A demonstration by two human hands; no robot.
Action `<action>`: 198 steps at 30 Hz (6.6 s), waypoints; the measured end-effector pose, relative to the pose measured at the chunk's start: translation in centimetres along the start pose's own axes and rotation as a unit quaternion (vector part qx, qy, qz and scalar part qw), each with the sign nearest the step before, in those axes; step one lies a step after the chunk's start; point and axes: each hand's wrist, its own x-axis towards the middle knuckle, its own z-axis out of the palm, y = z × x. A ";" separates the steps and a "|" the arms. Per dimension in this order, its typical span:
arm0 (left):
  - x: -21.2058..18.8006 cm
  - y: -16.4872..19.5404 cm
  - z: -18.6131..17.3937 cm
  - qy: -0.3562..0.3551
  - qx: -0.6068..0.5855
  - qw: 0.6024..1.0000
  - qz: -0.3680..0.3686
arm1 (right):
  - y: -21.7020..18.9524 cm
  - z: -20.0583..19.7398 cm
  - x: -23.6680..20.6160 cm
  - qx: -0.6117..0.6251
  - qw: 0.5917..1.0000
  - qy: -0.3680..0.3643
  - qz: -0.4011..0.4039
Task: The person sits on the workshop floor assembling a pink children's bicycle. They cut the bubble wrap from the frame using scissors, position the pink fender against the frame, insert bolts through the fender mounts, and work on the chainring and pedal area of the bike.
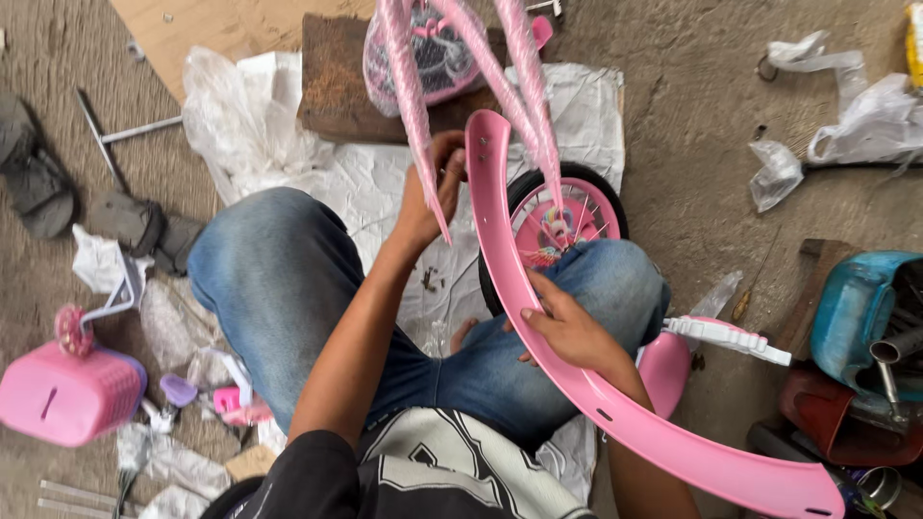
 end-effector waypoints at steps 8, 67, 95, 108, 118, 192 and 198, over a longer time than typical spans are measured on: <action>0.2 -1.5 -0.3 -0.038 -0.172 0.981 -0.082 | 2.7 -1.4 -2.4 0.558 0.764 -0.229 -0.229; 11.2 8.7 -10.6 -0.005 0.125 0.975 0.182 | -7.9 2.9 11.7 0.147 0.981 0.013 -0.126; 12.4 8.6 -8.7 -0.053 0.045 0.986 0.151 | -8.4 4.8 14.4 0.100 0.979 0.056 -0.168; 14.2 11.6 -11.7 -0.030 -0.040 0.993 0.102 | -13.7 5.6 17.8 0.135 0.957 0.072 -0.247; 16.9 15.8 -10.6 0.050 0.216 0.967 0.122 | -11.8 4.8 18.1 -0.033 0.931 0.205 -0.302; 16.6 16.8 -6.8 0.120 0.327 0.933 0.086 | -15.3 1.9 18.5 -0.199 0.893 0.267 -0.302; 16.8 17.1 -6.8 0.098 0.307 0.944 0.071 | -14.8 2.5 18.7 -0.228 0.862 0.304 -0.335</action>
